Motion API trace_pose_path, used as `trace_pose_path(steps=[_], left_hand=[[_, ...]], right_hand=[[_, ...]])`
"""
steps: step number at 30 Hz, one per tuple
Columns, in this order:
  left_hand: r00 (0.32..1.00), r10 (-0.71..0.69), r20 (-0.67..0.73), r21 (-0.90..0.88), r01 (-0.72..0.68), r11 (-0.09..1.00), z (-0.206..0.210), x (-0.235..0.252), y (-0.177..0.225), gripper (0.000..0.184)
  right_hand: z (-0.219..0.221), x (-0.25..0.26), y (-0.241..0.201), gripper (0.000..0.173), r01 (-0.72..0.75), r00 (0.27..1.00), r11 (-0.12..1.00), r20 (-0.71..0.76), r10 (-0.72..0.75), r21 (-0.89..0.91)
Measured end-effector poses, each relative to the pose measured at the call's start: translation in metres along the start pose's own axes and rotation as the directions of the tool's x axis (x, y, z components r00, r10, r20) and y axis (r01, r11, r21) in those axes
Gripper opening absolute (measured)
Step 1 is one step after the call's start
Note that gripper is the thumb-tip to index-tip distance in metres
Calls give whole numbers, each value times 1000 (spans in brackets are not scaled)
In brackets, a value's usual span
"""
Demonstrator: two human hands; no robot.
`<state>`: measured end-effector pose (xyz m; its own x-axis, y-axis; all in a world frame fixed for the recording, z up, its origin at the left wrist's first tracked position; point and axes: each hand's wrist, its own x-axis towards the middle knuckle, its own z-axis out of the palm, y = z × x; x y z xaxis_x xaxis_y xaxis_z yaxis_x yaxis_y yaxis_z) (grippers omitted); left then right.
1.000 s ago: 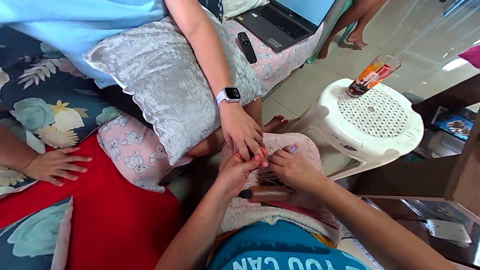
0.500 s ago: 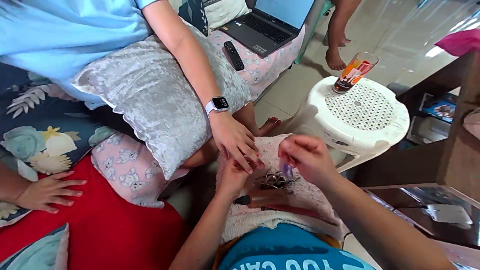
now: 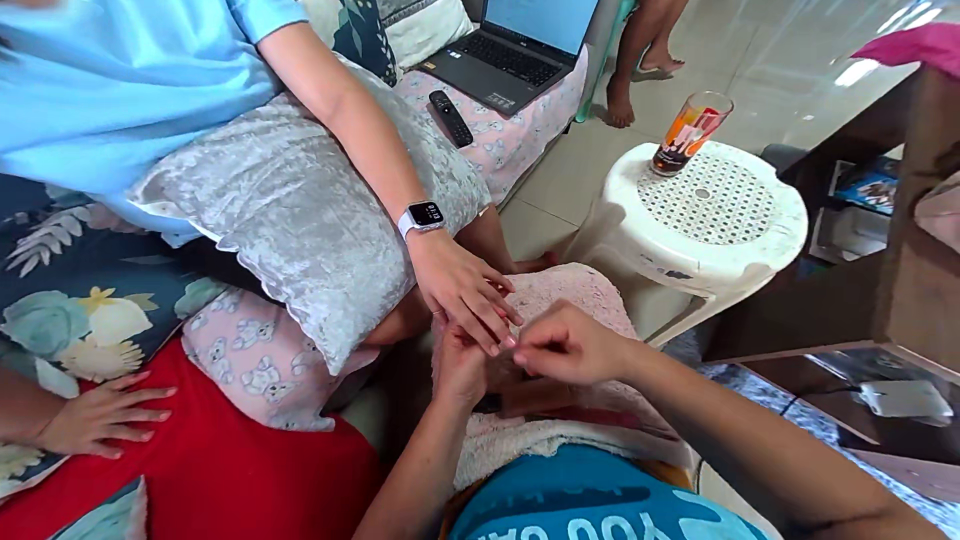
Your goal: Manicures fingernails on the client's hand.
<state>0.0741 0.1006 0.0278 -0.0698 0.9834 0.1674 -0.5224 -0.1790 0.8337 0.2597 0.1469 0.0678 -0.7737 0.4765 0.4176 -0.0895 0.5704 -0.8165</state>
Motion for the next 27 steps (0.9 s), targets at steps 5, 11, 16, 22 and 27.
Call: trace_pose_path(steps=[5, 11, 16, 22, 27], left_hand=[[999, -19, 27, -357, 27, 934, 12, 4, -8, 14], [980, -128, -156, -483, 38, 875, 36, 1, -3, 9], [977, -164, -137, -514, 71, 855, 37, 0, 0, 11], [970, -240, 24, -640, 199, 742, 26, 4, -10, 16], [940, -339, 20, -611, 280, 740, 16, 9, -9, 8]], right_hand=[[30, -28, -11, 32, -126, 888, 765, 272, 371, -632], [49, -39, -3, 32, -98, 903, 726, 246, 352, -680], [9, -44, -12, 45, -68, 902, 911, 366, 231, -407], [-13, -62, -18, 59, -155, 987, 975, 59, 147, 157], [-2, -58, -21, 66, -342, 908, 836, -75, 411, 429]])
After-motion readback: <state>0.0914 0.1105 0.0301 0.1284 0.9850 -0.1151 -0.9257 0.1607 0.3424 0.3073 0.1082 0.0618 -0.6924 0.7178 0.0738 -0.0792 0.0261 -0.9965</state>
